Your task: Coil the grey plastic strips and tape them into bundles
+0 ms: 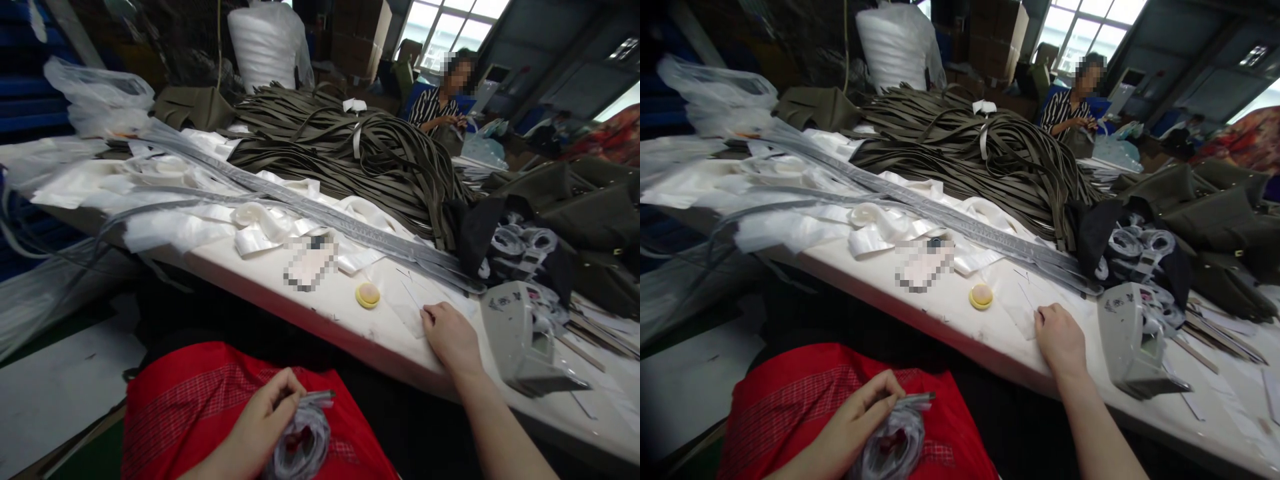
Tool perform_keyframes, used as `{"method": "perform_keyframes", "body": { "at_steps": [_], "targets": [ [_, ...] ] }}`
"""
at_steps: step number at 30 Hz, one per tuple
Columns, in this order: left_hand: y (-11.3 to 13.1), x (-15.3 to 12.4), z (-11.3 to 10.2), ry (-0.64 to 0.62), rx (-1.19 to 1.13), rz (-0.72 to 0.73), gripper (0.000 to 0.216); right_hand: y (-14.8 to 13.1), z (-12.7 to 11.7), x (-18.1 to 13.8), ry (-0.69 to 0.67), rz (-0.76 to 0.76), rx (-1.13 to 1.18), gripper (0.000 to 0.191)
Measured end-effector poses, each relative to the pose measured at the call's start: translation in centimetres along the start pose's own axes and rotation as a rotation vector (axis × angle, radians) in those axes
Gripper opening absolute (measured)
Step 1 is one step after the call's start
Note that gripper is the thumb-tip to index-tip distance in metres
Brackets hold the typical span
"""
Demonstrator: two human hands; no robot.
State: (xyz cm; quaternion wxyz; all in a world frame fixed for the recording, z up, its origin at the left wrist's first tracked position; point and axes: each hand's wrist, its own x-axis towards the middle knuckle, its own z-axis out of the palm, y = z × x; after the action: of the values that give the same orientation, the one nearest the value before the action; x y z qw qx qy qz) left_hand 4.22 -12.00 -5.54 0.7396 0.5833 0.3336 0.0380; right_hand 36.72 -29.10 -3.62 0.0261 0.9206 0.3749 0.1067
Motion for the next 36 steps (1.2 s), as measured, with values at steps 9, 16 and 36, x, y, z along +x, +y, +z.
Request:
{"method": "perform_keyframes", "body": {
  "at_steps": [9, 16, 36],
  "targets": [
    [-0.3, -0.4, 0.5, -0.057, 0.008, 0.058, 0.024, 0.4, -0.2, 1.1, -0.063, 0.059, -0.048, 0.03],
    [0.6, -1.2, 1.0, -0.047, 0.061, 0.092, 0.02, 1.4, -0.1, 1.9, -0.136, 0.078, 0.044, 0.024],
    [0.1, -1.4, 0.7, -0.088, 0.016, 0.004, 0.032, -6.5, -9.1, -4.4, -0.208, -0.073, 0.842, 0.038]
  ]
}}
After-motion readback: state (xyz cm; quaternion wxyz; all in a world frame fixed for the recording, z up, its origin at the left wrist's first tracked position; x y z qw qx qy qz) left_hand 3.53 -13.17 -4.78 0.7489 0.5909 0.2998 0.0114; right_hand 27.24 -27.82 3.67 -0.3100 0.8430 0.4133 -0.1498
